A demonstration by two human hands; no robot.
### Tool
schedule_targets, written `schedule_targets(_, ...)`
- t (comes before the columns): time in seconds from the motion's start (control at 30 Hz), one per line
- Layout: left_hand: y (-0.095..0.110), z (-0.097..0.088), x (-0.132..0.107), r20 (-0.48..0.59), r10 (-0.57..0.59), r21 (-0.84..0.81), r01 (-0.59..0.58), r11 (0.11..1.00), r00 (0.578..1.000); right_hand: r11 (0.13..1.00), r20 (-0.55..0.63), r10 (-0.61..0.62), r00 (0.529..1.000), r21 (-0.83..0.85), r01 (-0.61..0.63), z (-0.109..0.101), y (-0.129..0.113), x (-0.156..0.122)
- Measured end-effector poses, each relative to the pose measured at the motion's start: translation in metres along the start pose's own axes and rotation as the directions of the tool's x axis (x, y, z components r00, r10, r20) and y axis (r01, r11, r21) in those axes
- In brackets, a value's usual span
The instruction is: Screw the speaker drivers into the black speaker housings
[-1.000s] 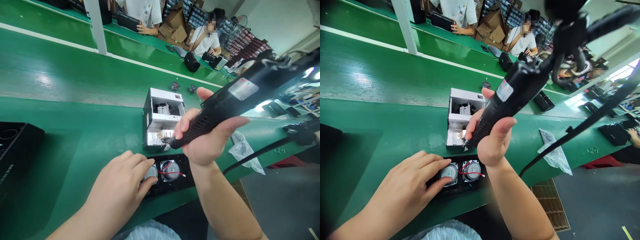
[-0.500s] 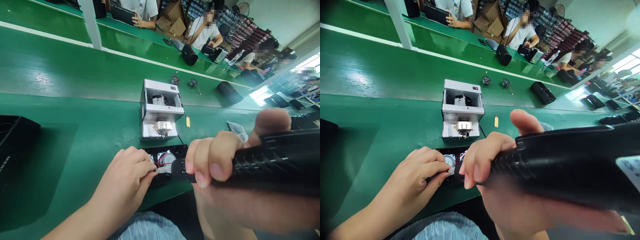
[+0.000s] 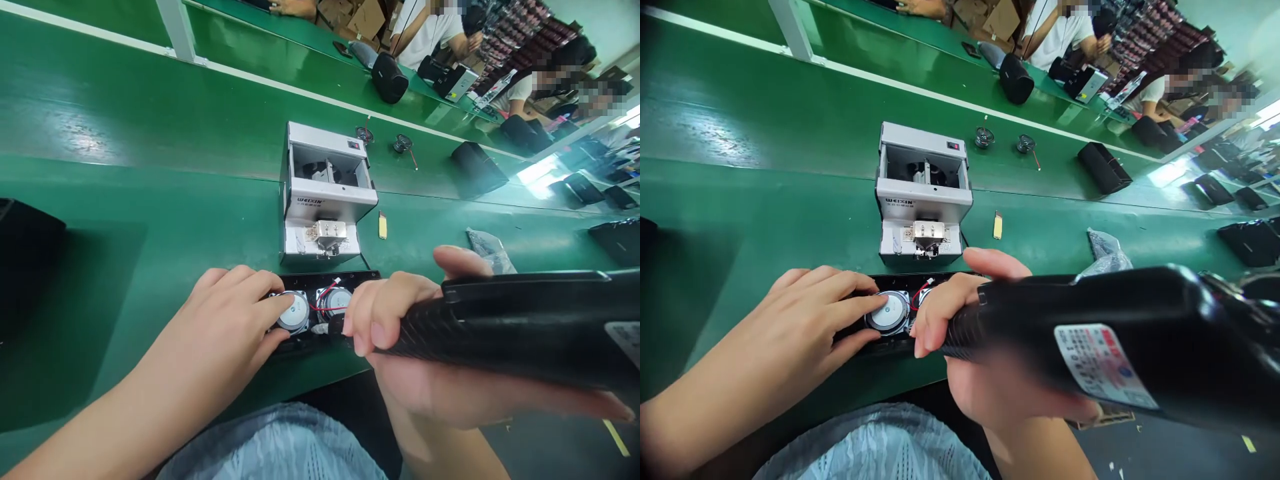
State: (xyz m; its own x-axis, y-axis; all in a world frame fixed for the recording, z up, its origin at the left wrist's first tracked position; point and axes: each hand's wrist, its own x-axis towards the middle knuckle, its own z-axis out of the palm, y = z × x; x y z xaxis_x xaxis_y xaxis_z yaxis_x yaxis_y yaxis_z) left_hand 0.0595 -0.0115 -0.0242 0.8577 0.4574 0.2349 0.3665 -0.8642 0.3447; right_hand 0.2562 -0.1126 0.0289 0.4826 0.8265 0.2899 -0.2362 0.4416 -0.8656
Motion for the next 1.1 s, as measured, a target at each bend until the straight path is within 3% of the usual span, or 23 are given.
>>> schedule_targets(0.33,0.005,0.003,0.004,0.032,-0.02,0.09,0.017,0.996,0.999,0.997,0.038,-0.025,0.999,-0.072,0.028,-0.007,0.01,-0.001)
schedule_targets(0.87,0.005,0.002,0.005,0.084,-0.056,0.067,0.051,0.996,0.995,0.996,-0.037,-0.049,0.998,-0.074,0.046,-0.005,0.017,-0.001)
schedule_targets(1.1,0.007,0.004,0.004,0.049,-0.033,0.091,0.028,0.995,0.998,0.985,0.056,-0.05,0.997,-0.16,0.059,0.0,0.013,-0.015)
